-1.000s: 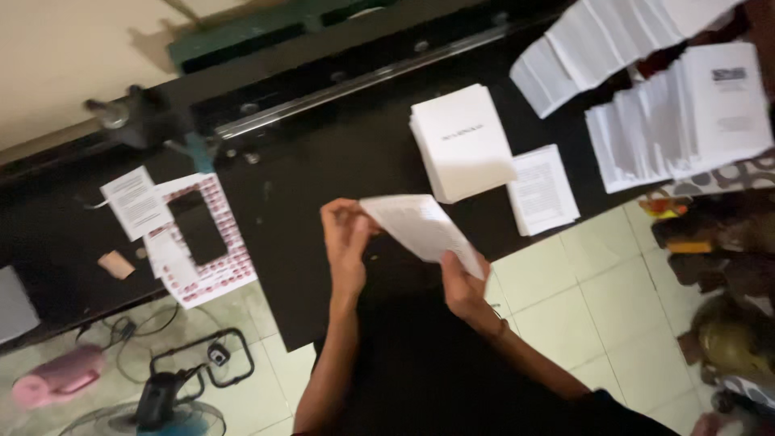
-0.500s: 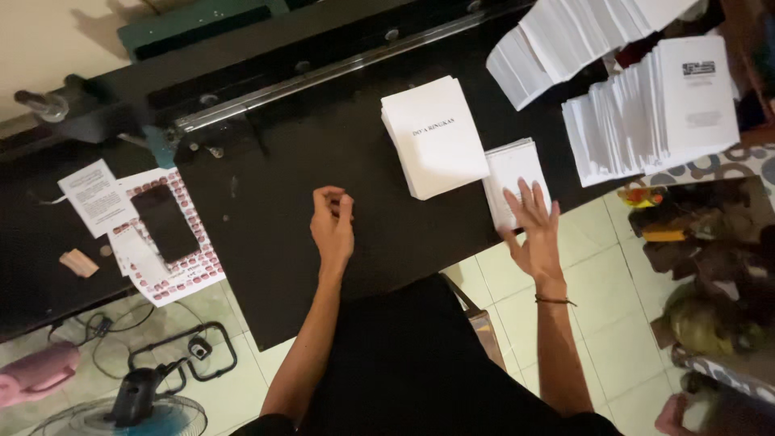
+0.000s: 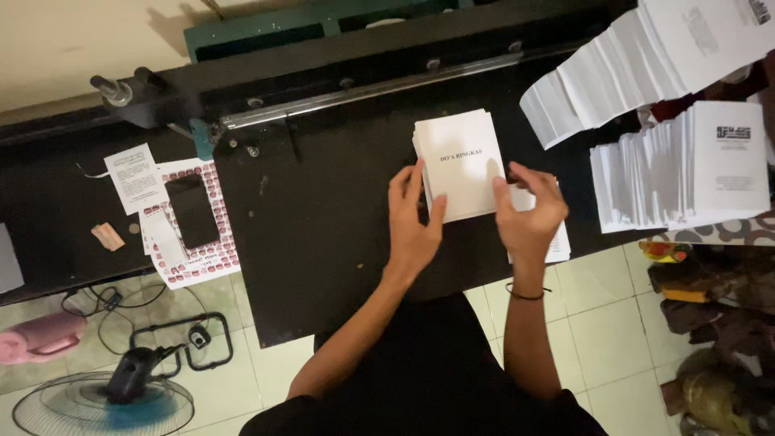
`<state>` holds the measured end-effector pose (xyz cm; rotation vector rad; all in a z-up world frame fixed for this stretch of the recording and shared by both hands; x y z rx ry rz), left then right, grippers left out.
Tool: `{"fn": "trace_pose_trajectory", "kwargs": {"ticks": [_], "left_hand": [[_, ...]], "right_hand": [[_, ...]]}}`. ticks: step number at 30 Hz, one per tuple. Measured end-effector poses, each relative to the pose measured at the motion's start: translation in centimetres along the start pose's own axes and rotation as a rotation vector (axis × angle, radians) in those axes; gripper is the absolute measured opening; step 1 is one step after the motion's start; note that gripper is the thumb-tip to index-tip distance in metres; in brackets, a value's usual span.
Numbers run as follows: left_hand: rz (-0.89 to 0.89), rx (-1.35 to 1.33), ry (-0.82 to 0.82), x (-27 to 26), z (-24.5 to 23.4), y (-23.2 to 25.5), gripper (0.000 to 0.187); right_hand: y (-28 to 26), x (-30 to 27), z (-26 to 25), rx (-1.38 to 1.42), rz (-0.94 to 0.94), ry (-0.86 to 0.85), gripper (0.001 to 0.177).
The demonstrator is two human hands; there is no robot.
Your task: The person repeatedly picks up stacks of printed papers, aligns them, and places them into a binding machine. They press down the machine's lever to bind the papers, then remove the bound stack and place it on the table. This process is repeated for multiple stacks throughout the video.
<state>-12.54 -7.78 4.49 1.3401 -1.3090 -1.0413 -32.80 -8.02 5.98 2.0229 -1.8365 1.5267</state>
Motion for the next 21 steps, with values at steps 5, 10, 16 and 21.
{"fn": "trace_pose_trajectory", "kwargs": {"ticks": [5,10,16,21], "left_hand": [[0.098,0.101,0.075,-0.4,1.9,-0.5,0.059],[0.097,0.171,0.107,-0.6,2.2,-0.9,0.064],[0.092,0.168,0.109,-0.5,2.1,-1.0,0.065],[0.034,0.034,0.090,-0.7,2.3,-1.4,0.074]], "right_hand": [[0.2,-0.1,0.9,-0.013,0.095,-0.022,0.029],[-2.0,0.7,0.7,-0.016,0.084,-0.011,0.027],[-1.0,0.4,1.2,-0.028,0.110,-0.016,0.032],[-0.5,0.5,1.5,0.014,0.142,-0.038,0.030]]}}
Point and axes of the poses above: each hand's wrist, its own x-axis towards the middle knuckle, its own z-axis out of the palm, y = z × x, the point moved 5 cm from there along x, towards the middle knuckle, and after that the axes turned 7 degrees about -z, right-handed, at the moved point
